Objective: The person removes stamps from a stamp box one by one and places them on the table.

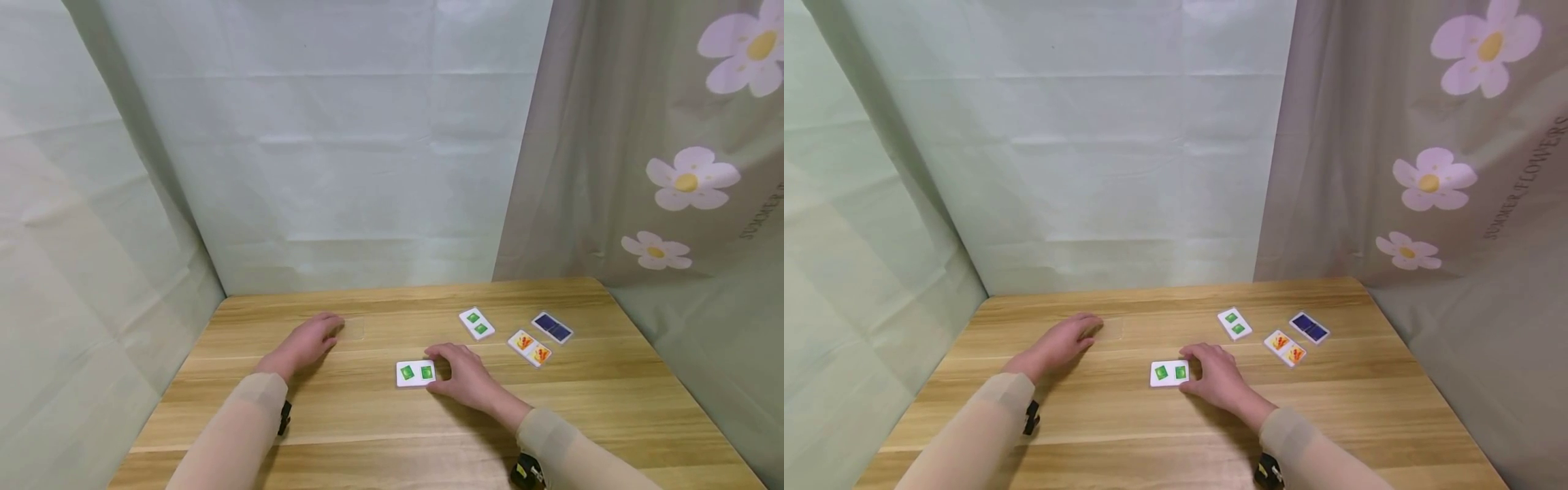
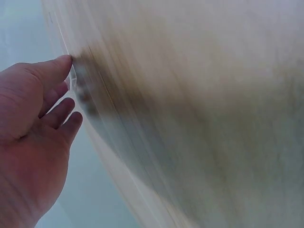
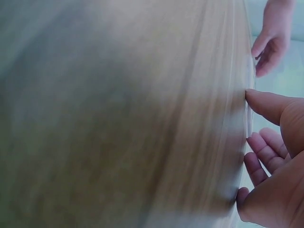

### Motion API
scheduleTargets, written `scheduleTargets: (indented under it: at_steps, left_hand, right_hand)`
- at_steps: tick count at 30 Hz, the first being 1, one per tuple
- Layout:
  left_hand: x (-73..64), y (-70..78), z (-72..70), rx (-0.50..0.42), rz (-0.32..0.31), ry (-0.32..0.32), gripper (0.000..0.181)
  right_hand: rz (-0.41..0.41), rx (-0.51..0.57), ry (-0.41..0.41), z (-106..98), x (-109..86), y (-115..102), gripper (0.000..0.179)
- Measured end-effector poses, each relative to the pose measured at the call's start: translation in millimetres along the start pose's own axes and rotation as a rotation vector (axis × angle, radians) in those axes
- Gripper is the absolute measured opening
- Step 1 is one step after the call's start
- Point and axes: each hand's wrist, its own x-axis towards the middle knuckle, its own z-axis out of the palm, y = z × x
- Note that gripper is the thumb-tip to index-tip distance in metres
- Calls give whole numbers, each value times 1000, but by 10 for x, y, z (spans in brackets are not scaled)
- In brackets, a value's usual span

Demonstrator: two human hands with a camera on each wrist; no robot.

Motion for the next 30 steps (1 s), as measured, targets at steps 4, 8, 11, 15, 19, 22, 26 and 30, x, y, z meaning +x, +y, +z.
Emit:
scheduleTargets:
  at_steps: [4, 8, 11, 15, 19, 22, 26, 30]
  left_hand:
    - [-11, 28, 9, -8, -16, 6, 46]
    - [-13, 80, 23, -11, -15, 35, 48]
    - [-13, 146, 27, -7, 3, 63, 49]
    - [-15, 267, 35, 6, 31, 85, 51]
    - [-23, 432, 57, -7, 56, 94, 53]
    - [-46, 573, 85, -36, 62, 98, 53]
    - [-82, 748, 146, -69, 45, 90, 55]
    - [-116, 894, 201, -95, 43, 86, 57]
  right_hand:
    - [5, -4, 3, 14, -5, 5, 57]
    - [4, -12, 6, 18, -3, 9, 57]
    - [-1, -12, 7, 13, 1, 4, 57]
    - [12, -5, 4, 6, 8, -7, 57]
    - [14, -5, 7, 7, 8, 4, 58]
    - [12, 1, 12, 7, 8, 11, 58]
    - [22, 6, 14, 8, 7, 3, 57]
    - [33, -2, 10, 14, 6, -11, 57]
